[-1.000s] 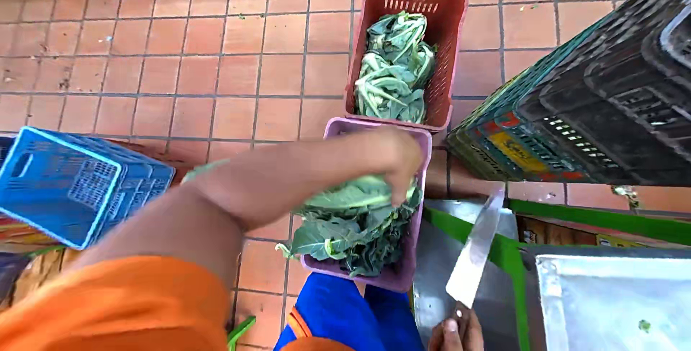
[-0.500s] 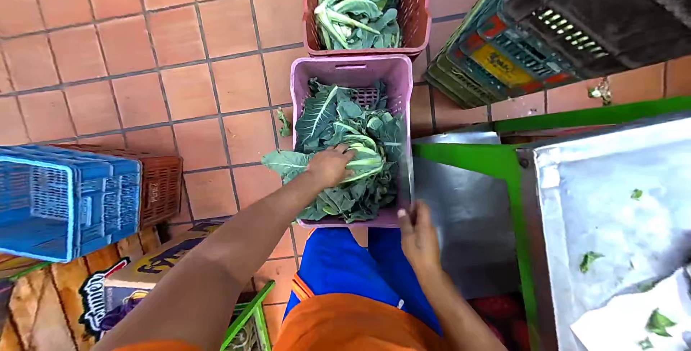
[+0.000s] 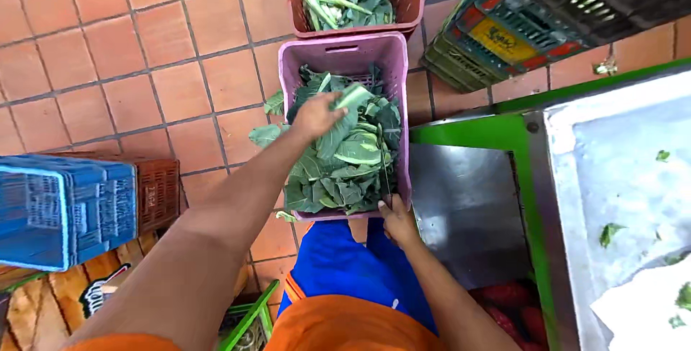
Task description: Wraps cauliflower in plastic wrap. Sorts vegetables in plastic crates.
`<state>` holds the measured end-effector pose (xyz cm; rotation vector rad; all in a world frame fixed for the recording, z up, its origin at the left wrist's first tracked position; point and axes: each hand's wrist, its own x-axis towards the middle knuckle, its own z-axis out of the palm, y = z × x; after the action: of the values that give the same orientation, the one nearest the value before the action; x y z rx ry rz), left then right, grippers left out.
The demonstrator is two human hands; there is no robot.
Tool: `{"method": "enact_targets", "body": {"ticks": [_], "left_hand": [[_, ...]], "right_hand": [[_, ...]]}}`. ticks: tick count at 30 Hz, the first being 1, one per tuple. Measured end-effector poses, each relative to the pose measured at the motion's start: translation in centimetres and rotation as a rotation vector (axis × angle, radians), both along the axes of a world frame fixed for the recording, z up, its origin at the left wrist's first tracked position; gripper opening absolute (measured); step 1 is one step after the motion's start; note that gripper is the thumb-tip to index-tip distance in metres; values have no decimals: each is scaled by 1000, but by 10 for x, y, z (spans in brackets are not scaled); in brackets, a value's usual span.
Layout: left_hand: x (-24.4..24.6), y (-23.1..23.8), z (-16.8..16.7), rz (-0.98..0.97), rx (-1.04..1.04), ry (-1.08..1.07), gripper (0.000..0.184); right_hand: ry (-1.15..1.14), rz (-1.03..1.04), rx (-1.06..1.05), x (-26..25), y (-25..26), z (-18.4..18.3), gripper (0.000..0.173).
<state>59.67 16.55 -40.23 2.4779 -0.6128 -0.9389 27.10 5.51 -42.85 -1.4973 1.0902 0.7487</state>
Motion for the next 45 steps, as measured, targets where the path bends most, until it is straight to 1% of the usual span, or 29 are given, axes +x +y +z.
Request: {"method": "enact_targets", "body": {"ticks": [1,2,3,4,5,6,7,8,10,13,15,18,21,24,26,29,31,34,35,37,39,41,43,45], "left_hand": [[12,-7,-1,-45,47,-115,65],[13,-14,2,-106,78,-204,69],[6,-21,6,-201,79,-272,68],[-8,-25,6,-338,64,-303,65],[-28,-26,0,-483,58,-278,63],[-50,-22,-10,-581,77,-225,63],[-71,-13,-22,-602,105,-168,64],[-88,-3,-31,-561,125,-136,64],[-111,11,-43,-432,112,-143,61],[-131,20,-48,-368,100,-132,58],[-130,18,-48,-362,97,-133,55],[-128,18,-49,-364,101,-144,47],[-128,17,-52,-352,104,-123,45],[-128,15,-57,-351,118,-99,44],[-127,12,-58,-346,124,-88,43],[-129,12,-64,-336,130,-77,41],[-131,15,-67,-330,135,-75,41],[-126,12,-65,-338,128,-64,41],[-124,11,-66,-337,109,-68,40],[-124,17,-69,-314,46,-77,36],[-119,25,-67,-249,-37,-70,31],[-98,24,-56,-95,-80,-63,31],[-77,20,-40,33,-30,-136,36],[-71,8,-24,68,26,-259,51]], "right_hand": [[9,52,-47,1,-3,5,40],[13,122,-115,2,-4,11,40],[2,181,-175,4,-5,17,41],[-17,212,-217,3,-4,22,42],[-48,216,-244,-1,-3,26,43],[-73,212,-265,-6,-1,29,45],[-92,205,-282,-12,2,33,46],[-112,202,-298,-18,5,38,47],[-132,212,-327,-26,10,46,47],[-153,225,-396,-27,23,54,40],[-179,248,-464,-13,27,46,33],[-86,312,-413,15,29,36,34],[21,389,-389,36,31,31,31],[149,439,-394,34,39,43,31],[201,448,-358,27,44,47,31],[179,401,-277,30,39,30,35],[175,399,-270,31,36,27,35],[265,495,-265,23,38,51,38],[297,519,-254,24,38,55,39],[318,505,-242,26,41,47,40],[304,464,-247,24,43,43,39],[276,450,-219,19,35,50,38],[250,446,-200,8,31,59,37],[250,464,-188,2,29,67,36]]}}
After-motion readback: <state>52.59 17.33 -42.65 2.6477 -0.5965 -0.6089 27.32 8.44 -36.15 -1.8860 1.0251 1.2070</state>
